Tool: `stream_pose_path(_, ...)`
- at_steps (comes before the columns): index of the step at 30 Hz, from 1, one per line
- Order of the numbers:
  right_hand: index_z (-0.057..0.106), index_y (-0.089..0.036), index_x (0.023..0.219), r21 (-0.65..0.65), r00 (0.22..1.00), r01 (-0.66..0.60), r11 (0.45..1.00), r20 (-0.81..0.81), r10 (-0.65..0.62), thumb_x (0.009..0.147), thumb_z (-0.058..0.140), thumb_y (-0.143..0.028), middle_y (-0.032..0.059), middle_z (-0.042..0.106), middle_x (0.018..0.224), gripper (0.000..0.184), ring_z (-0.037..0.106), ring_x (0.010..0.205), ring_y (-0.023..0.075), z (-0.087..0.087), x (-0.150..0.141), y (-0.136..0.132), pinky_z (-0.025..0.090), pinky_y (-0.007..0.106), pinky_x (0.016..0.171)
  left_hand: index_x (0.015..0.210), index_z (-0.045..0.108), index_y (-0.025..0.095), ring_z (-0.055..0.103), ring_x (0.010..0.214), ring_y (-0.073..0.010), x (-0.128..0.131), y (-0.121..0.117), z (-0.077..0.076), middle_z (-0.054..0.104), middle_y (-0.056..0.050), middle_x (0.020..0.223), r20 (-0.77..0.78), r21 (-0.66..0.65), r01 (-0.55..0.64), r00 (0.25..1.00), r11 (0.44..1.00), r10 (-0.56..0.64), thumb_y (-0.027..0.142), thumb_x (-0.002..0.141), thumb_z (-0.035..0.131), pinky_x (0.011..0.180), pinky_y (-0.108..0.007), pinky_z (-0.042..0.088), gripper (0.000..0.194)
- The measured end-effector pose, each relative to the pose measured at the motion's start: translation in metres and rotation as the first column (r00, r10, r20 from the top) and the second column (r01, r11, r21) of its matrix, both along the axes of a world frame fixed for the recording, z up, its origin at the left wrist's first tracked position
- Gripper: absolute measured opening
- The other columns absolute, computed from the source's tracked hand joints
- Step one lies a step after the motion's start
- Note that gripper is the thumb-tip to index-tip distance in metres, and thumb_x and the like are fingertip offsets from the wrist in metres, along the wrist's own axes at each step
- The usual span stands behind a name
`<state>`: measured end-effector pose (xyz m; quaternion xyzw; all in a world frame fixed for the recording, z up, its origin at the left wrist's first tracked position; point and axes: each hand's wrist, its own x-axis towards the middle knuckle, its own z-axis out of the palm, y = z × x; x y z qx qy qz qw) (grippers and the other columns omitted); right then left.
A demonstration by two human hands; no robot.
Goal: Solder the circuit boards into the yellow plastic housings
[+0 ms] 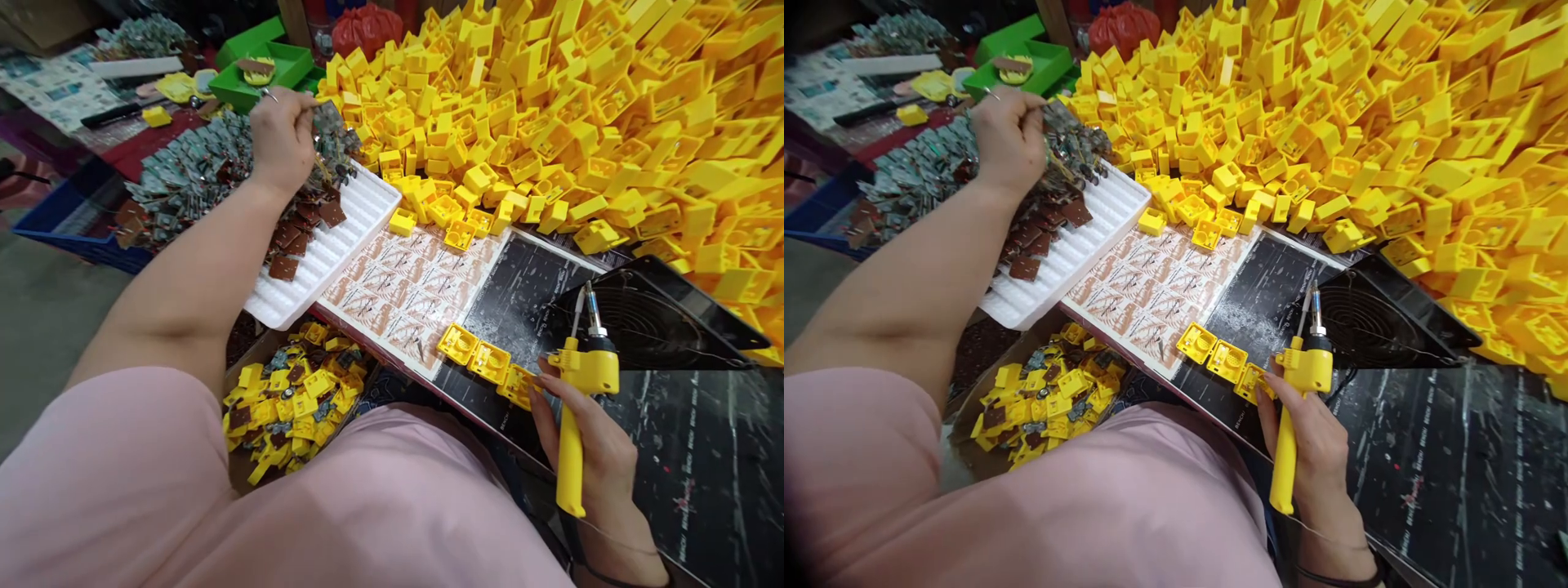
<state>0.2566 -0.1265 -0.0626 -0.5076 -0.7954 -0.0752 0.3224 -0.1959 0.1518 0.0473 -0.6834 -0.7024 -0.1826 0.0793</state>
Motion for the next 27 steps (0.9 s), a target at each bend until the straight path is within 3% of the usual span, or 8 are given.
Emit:
stream_pose_path(6, 0.067, -0.024, 0.13, 0.077, 1.0, 0.015, 0.997, 0.01, -0.016, 0.097, 0.077, -0.018, 0.002, 0.084, 0.112, 0.035, 0.081, 0.08, 0.0158, -0.003, -0.002, 0.005, 0.062, 0.022, 0.074, 0.131, 0.07, 0.014, 0.068, 0.111, -0.0144, 0.042, -0.014, 0.013, 0.078, -0.001, 0.129, 0.42, 0.173, 0.133, 0.886, 0.976, -0.195, 0.034, 0.1, 0.046, 0.105, -0.032, 0.056, 0.044)
stream_pose_path(9, 0.068, -0.022, 0.125, 0.085, 1.0, 0.001, 0.996, 0.023, -0.003, 0.098, 0.077, -0.019, 0.0023, 0.084, 0.105, 0.029, 0.08, 0.075, 0.0144, -0.004, -0.002, 0.008, 0.061, 0.022, 0.071, 0.121, 0.073, 0.021, 0.072, 0.105, -0.0157, 0.08, -0.026, -0.004, 0.081, 0.0, 0.122, 0.574, 0.033, 0.269, 0.783, 0.963, -0.239, 0.037, 0.096, 0.051, 0.103, -0.034, 0.06, 0.037)
stream_pose_path(11, 0.068, -0.02, 0.124, 0.096, 1.0, -0.016, 0.995, 0.021, 0.014, 0.098, 0.077, -0.018, 0.0034, 0.084, 0.105, 0.028, 0.08, 0.074, 0.0146, -0.004, -0.002, 0.009, 0.061, 0.022, 0.072, 0.132, 0.07, 0.02, 0.073, 0.111, -0.0182, 0.1, -0.036, -0.015, 0.08, -0.004, 0.128, 0.58, -0.167, 0.331, 0.795, 0.929, -0.18, 0.038, 0.1, 0.046, 0.105, -0.038, 0.059, 0.044)
stream_pose_path(15, 0.067, -0.02, 0.128, 0.098, 0.999, -0.033, 0.995, -0.001, 0.033, 0.097, 0.077, -0.016, 0.004, 0.084, 0.11, 0.033, 0.081, 0.079, 0.0158, -0.003, -0.002, 0.009, 0.063, 0.022, 0.075, 0.165, 0.045, 0.024, 0.044, 0.159, -0.0341, 0.091, -0.041, -0.02, 0.051, -0.009, 0.169, 0.19, -0.417, 0.325, 0.944, 0.849, -0.269, 0.052, 0.102, 0.042, 0.131, -0.056, 0.037, 0.069)
stream_pose_path(17, 0.067, -0.021, 0.128, 0.099, 0.999, -0.036, 0.994, -0.005, 0.037, 0.096, 0.078, -0.016, 0.0038, 0.084, 0.111, 0.034, 0.082, 0.081, 0.0164, -0.004, -0.002, 0.01, 0.063, 0.022, 0.076, 0.171, 0.036, 0.032, 0.014, 0.17, -0.043, 0.063, -0.034, -0.017, 0.028, -0.005, 0.182, -0.038, -0.452, 0.304, 0.933, 0.838, -0.358, 0.064, 0.093, 0.057, 0.137, -0.066, 0.018, 0.087)
stream_pose_path(19, 0.068, -0.02, 0.126, 0.102, 0.999, -0.034, 0.994, 0.002, 0.034, 0.096, 0.078, -0.015, 0.004, 0.084, 0.11, 0.032, 0.081, 0.079, 0.0158, -0.005, -0.001, 0.01, 0.062, 0.022, 0.075, 0.172, 0.035, 0.035, 0.003, 0.17, -0.0487, 0.031, -0.022, -0.017, 0.017, -0.002, 0.185, -0.126, -0.533, 0.277, 0.908, 0.799, -0.399, 0.071, 0.082, 0.07, 0.135, -0.074, 0.012, 0.103)
stream_pose_path(23, 0.069, -0.02, 0.126, 0.086, 1.0, -0.031, 0.996, 0.008, 0.03, 0.094, 0.08, -0.014, 0.0051, 0.084, 0.113, 0.035, 0.082, 0.08, 0.0158, -0.006, -0.001, 0.012, 0.063, 0.021, 0.076, 0.17, 0.036, 0.038, 0.009, 0.165, -0.0461, 0.0, -0.002, -0.019, 0.006, 0.004, 0.187, -0.174, -0.623, 0.241, 0.885, 0.744, -0.433, 0.079, 0.075, 0.074, 0.129, -0.085, 0.012, 0.111)
stream_pose_path(27, 0.068, -0.023, 0.132, 0.082, 1.0, -0.014, 0.997, -0.01, 0.015, 0.093, 0.08, -0.013, 0.0027, 0.085, 0.111, 0.042, 0.082, 0.082, 0.0164, -0.003, 0.0, 0.009, 0.063, 0.022, 0.076, 0.163, 0.047, 0.02, 0.036, 0.152, -0.0412, 0.018, 0.008, -0.007, 0.036, -0.013, 0.177, -0.302, -0.692, 0.104, 0.857, 0.714, -0.418, 0.065, 0.072, 0.082, 0.127, -0.078, 0.031, 0.108)
